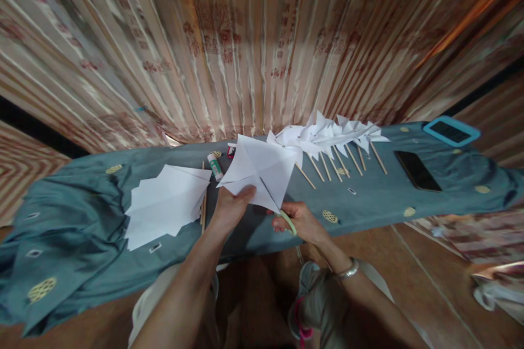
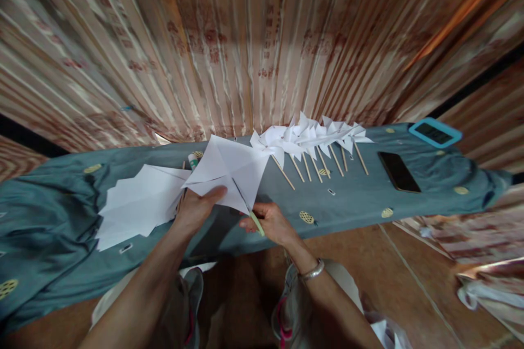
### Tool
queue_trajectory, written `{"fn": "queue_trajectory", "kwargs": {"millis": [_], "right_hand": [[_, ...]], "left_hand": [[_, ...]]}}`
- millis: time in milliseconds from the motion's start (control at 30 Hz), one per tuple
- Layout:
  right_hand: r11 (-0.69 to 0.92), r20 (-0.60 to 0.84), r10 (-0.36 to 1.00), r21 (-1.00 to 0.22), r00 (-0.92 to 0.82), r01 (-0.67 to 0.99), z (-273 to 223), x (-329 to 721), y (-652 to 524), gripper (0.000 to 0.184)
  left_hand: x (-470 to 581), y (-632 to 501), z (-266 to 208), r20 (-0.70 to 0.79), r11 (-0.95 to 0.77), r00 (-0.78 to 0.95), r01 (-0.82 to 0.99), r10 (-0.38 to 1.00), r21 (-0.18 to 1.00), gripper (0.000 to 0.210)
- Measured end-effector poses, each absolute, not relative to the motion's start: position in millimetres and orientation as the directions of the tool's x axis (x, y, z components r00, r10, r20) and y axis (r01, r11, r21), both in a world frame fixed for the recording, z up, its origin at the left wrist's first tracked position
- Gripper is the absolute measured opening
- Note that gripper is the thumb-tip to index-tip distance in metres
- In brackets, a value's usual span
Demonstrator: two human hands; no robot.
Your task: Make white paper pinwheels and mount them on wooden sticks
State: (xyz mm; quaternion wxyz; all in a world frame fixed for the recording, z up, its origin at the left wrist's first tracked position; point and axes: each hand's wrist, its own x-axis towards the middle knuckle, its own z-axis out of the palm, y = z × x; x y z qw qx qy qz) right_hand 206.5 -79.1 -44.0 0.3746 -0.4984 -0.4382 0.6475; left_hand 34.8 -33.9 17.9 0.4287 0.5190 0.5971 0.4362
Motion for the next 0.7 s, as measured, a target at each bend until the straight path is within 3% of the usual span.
{"fn": "queue_trajectory", "kwargs": {"millis": [300, 700], "right_hand": [[-0.34, -0.326, 0.925, -0.939, -0.194, -0.041, -40.4, 205.0, -79.3, 0.043], [-0.313, -0.304, 0.931, -0.949, -0.204, -0.016, -45.1, 206.6, -79.0, 0.044]], "left_hand": [[35.4, -36.0, 20.1, -0.063, 0.08, -0.075, 0.253, 0.995, 0.964, 0.017], [35.7, -34.0, 11.5, -0.03, 0.043, -0.075, 0.181, 0.997, 0.983, 0.026]]}}
